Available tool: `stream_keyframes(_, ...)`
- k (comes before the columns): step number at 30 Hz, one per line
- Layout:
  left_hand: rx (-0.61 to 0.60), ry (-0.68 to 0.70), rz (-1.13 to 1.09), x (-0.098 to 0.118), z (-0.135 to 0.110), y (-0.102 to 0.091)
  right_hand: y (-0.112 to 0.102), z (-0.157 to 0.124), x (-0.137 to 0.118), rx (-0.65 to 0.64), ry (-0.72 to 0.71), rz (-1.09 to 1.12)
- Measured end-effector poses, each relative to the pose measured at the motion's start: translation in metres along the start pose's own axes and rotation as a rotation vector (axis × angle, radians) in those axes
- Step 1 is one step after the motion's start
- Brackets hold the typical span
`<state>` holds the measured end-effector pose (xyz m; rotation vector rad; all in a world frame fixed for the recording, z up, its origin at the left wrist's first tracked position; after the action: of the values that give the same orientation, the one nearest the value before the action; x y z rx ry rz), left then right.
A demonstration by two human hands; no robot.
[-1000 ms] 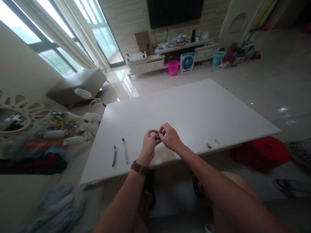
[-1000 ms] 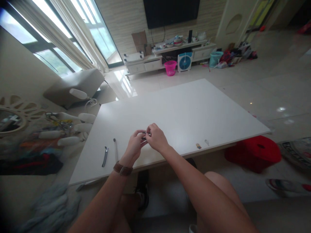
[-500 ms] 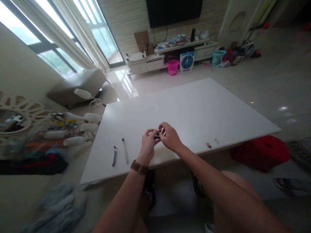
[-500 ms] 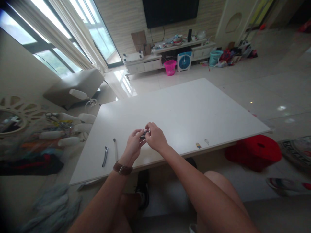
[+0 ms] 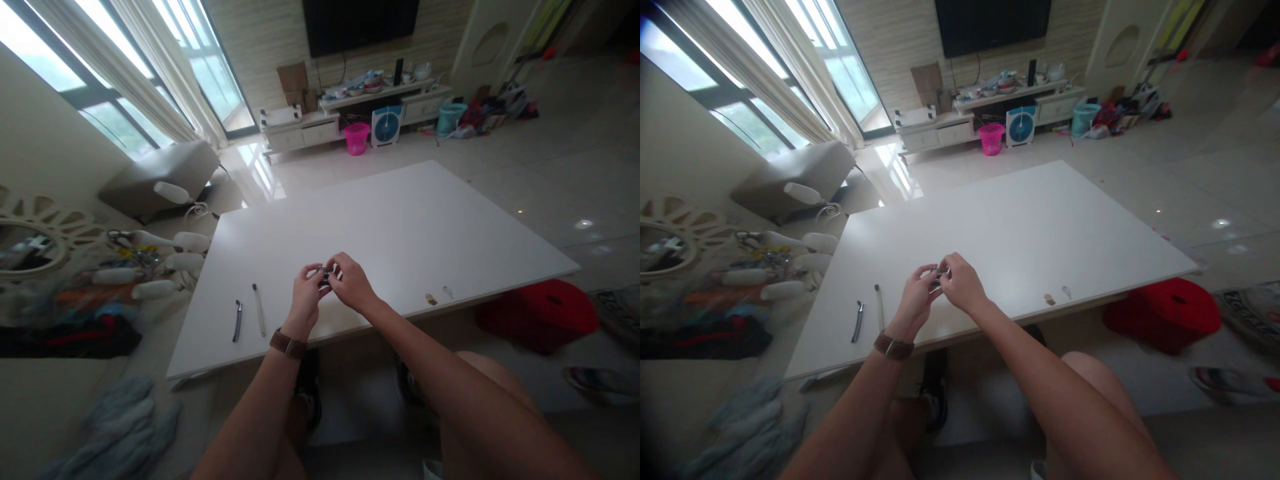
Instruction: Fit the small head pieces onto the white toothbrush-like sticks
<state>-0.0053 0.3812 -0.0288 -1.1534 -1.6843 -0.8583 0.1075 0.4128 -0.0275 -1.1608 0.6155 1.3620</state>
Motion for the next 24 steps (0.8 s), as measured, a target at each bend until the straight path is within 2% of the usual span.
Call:
stream_keyframes(11,0.001,-0.037,-0.069,0.0030,-0.0021,-0.0012,0.0002,-0.0012,0.0008,0.001,0.025,-0.011)
stream_keyframes(24,0.000,-0.029,-0.063,0.0049,-0.0025,-0.0016,-0.0003,-0.0007,-0.0009,0.005,-0.023,0.007)
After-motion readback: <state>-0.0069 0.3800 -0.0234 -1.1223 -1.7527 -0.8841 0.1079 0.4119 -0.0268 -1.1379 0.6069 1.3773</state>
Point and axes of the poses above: each hand's wrist, its own z-axis towards the middle knuckle, its own y-axis out of the palm, x = y × z, the point moved 3 cm from there along z, towards the middle knuckle, and after that the axes turned 13 degrees about z, right-handed, at the moved point
